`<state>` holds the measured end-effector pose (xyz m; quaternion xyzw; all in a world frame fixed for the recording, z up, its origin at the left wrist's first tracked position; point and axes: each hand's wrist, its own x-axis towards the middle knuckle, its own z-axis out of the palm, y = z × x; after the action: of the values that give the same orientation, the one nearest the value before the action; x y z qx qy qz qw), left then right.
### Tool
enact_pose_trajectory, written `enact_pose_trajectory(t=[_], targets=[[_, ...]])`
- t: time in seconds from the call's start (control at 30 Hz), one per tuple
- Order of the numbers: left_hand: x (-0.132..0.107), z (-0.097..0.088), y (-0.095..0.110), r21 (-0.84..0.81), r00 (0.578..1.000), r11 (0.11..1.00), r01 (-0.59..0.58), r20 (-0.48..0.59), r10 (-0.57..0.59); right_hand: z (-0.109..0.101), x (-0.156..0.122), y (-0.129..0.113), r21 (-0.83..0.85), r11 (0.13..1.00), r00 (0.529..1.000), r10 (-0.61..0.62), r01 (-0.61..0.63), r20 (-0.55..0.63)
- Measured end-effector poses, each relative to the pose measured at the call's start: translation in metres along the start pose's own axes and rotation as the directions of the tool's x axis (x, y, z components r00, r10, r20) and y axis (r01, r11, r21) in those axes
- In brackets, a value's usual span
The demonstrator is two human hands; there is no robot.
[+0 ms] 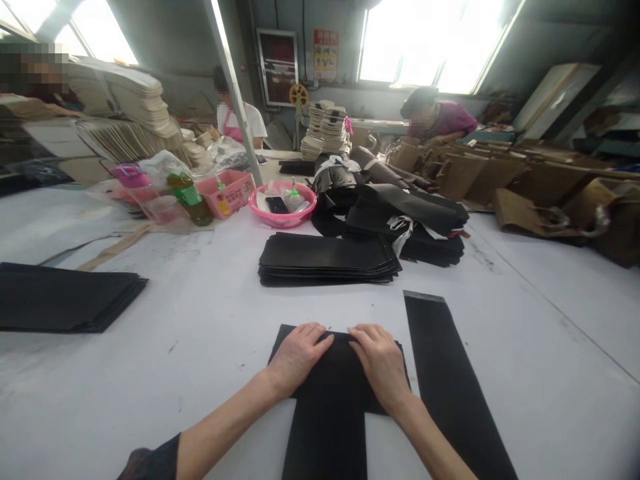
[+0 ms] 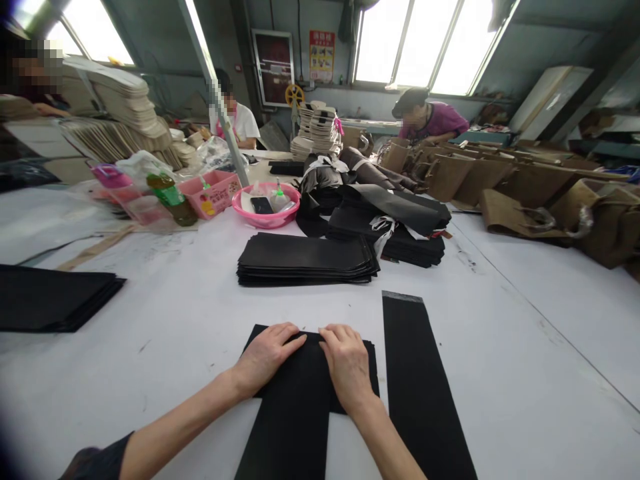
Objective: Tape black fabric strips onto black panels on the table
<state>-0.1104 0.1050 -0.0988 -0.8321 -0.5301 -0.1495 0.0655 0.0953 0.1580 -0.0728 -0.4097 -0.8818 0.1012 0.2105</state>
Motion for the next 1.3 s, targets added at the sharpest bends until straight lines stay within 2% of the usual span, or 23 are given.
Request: enact_pose_trajectory(t=[0.13, 0.27, 0.43, 0.7, 1.1, 1.3], targets=[[0.000, -0.003, -0.005, -0.090, 1.000, 0.996, -0.004, -0.003, 0.004, 0.021, 0.005, -0.017, -0.022, 0.997, 0.996, -0.071, 0.072, 0.052], [-0.007, -0.008, -0.021, -0.155, 0.997, 0.985, -0.071, -0.052, 0.063, 0.034, 0.001, -0.015, -0.069, 0.990, 0.991, -0.119, 0.123, 0.060], [-0.012, -0.009, -0.032, -0.117, 0.995, 0.989, -0.090, -0.055, 0.084, 0.032, -0.002, -0.011, -0.114, 0.975, 0.980, -0.183, 0.192, 0.082], [-0.013, -0.005, -0.032, -0.080, 0.994, 0.991, -0.107, -0.032, 0.105, 0.034, 0.000, -0.013, -0.178, 0.947, 0.961, -0.251, 0.268, 0.112], [-0.017, -0.003, -0.035, -0.135, 0.993, 0.985, -0.109, -0.066, 0.101, 0.033, 0.001, -0.016, -0.241, 0.926, 0.955, -0.263, 0.290, 0.139], [-0.017, -0.007, -0.032, -0.066, 0.989, 0.988, -0.138, -0.065, 0.134, 0.033, 0.002, -0.016, -0.266, 0.908, 0.945, -0.296, 0.323, 0.138]])
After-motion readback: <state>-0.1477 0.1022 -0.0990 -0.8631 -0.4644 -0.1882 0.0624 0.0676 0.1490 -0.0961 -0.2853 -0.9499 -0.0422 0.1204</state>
